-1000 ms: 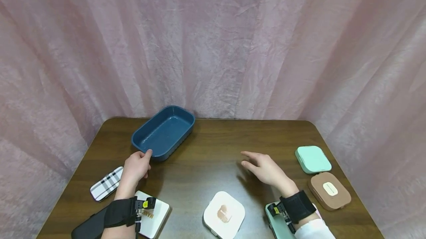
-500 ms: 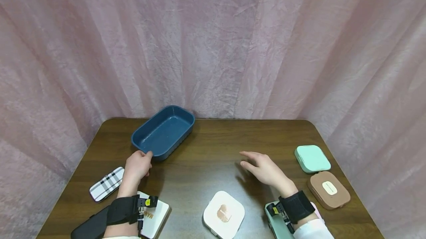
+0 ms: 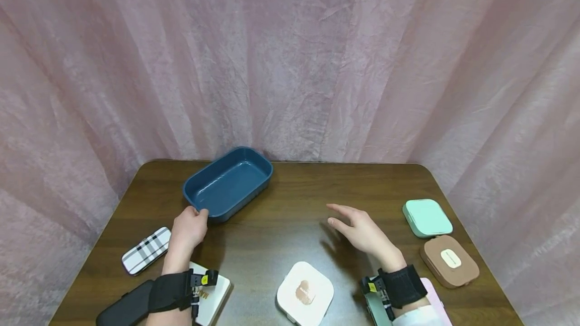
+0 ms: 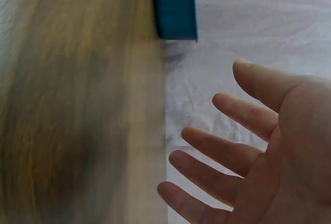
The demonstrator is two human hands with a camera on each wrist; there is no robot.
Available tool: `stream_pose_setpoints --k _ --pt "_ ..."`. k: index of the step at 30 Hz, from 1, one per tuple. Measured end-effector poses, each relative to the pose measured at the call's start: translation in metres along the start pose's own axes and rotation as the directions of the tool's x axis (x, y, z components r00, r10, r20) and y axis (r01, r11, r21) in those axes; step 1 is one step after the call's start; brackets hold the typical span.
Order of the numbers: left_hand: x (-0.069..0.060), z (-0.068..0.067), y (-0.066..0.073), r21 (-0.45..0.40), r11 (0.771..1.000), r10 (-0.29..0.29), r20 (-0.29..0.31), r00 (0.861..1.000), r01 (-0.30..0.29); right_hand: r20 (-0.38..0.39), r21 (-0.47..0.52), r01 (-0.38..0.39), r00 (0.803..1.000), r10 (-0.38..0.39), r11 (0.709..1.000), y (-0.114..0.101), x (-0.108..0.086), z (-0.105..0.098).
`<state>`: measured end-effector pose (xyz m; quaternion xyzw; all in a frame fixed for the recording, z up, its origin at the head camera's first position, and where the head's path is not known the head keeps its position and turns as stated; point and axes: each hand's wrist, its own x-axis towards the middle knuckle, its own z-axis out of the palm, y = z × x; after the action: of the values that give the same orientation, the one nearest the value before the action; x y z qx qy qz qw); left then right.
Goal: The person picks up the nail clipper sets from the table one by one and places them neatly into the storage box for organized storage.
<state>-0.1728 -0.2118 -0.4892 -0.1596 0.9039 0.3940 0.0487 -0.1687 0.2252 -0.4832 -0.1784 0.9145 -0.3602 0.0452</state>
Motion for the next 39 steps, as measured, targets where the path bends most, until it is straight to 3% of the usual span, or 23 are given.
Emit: stream_pose_setpoints --k 6,11,17,31,39 --pt "-0.005 0.007 0.006 0.075 0.997 0.016 -0.016 1.000 -0.015 -0.003 0.090 -0.031 1.000 0.031 0.995 -0.008 0.001 -0.002" --pt "-0.008 0.013 0.013 0.107 0.994 0.040 -0.030 0.999 -0.036 -0.026 0.160 -0.005 1.000 0.009 0.987 -0.021 0.005 -0.002" --pt "-0.011 0.019 0.023 0.137 0.990 0.045 -0.038 0.998 -0.039 -0.029 0.197 -0.024 0.999 0.030 0.980 -0.027 0.006 0.002" --pt "-0.014 0.042 0.042 0.129 0.984 0.127 -0.048 0.991 -0.120 -0.068 0.226 -0.168 0.980 0.188 0.960 -0.016 0.007 0.012" --pt "-0.017 0.055 0.051 0.130 0.979 0.163 -0.024 0.986 -0.159 -0.107 0.153 -0.260 0.955 0.278 0.953 -0.008 0.006 0.009"
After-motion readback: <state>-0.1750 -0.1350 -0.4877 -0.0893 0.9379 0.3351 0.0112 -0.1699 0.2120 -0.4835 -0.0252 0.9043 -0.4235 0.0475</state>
